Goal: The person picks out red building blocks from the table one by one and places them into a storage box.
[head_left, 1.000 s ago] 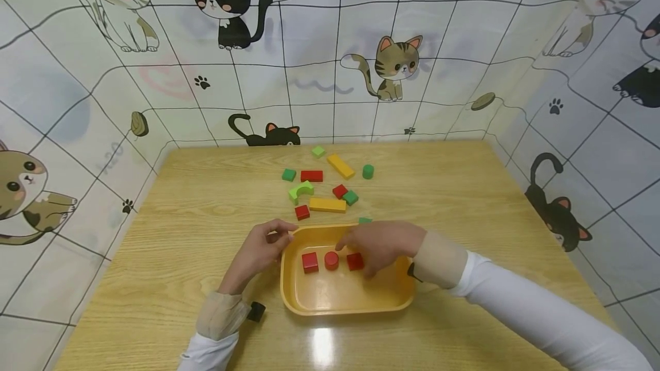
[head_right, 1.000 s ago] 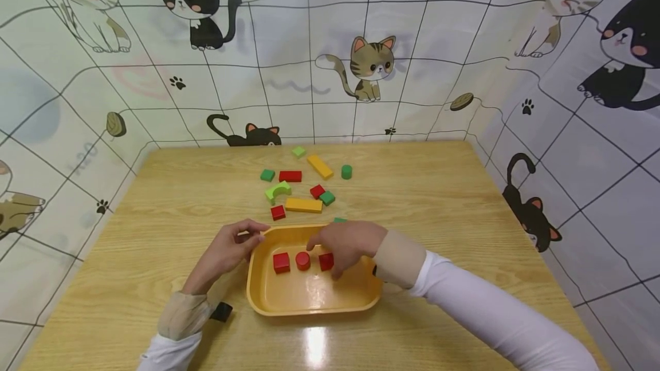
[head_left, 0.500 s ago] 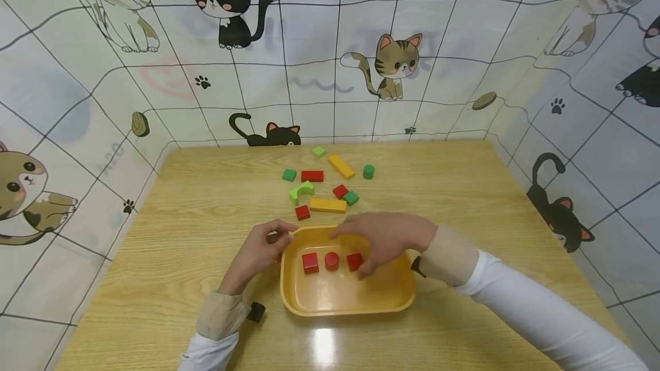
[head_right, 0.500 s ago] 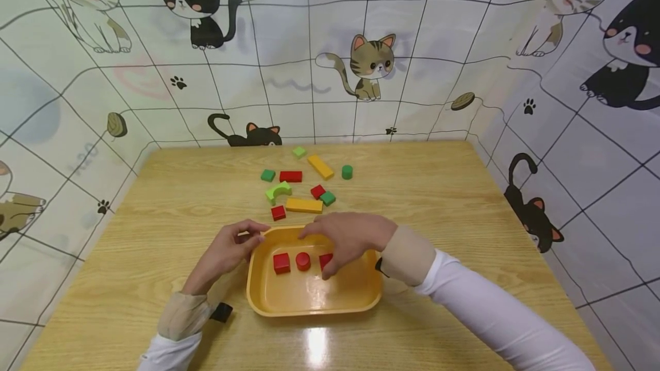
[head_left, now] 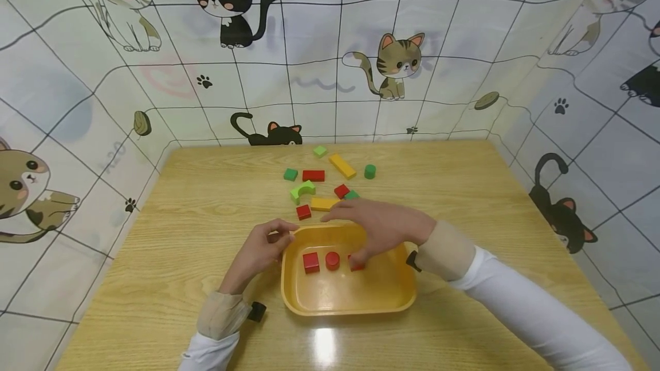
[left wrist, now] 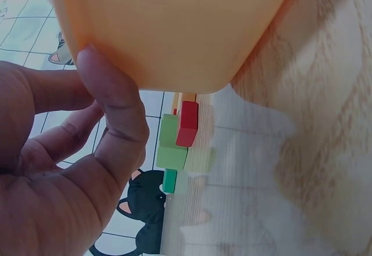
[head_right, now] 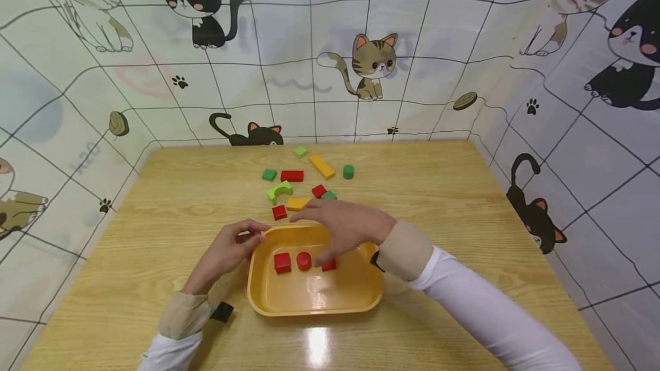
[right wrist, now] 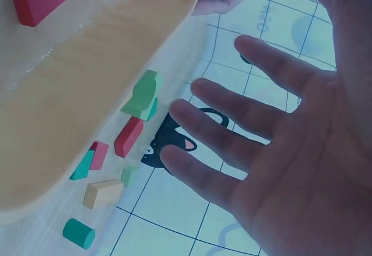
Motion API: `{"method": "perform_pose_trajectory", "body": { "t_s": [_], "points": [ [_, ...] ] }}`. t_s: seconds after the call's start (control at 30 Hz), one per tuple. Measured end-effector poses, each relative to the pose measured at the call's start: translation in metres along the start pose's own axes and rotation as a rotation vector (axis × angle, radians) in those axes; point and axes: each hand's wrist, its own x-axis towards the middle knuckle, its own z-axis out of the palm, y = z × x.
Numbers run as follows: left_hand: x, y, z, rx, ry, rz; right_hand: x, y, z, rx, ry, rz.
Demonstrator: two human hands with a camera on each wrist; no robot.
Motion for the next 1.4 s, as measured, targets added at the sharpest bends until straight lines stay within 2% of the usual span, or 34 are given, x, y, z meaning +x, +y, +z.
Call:
{"method": "perform_pose_trajectory", "body": {
  "t_s": [0.3,0.57,0.83,1.07,1.4],
  "points": [
    [0.001,-0.001,0.000,-0.005,-0.009,0.006,0.020,0.008,-0.010,-0.027,0.154,-0.048],
    [0.002,-0.001,0.000,-0.007,-0.010,-0.009,0.042,0.020,-0.019,0.028,0.237,-0.001],
    [0.000,-0.001,0.000,-0.019,-0.015,0.023,0.061,0.042,-0.025,0.100,0.250,0.065],
    [0.000,-0.002,0.001,-0.022,-0.021,0.022,0.077,0.063,-0.026,0.094,0.236,0.114],
    [0.000,-0.002,0.001,-0.023,-0.016,0.018,0.098,0.080,-0.024,0.087,0.207,0.160]
  ]
}}
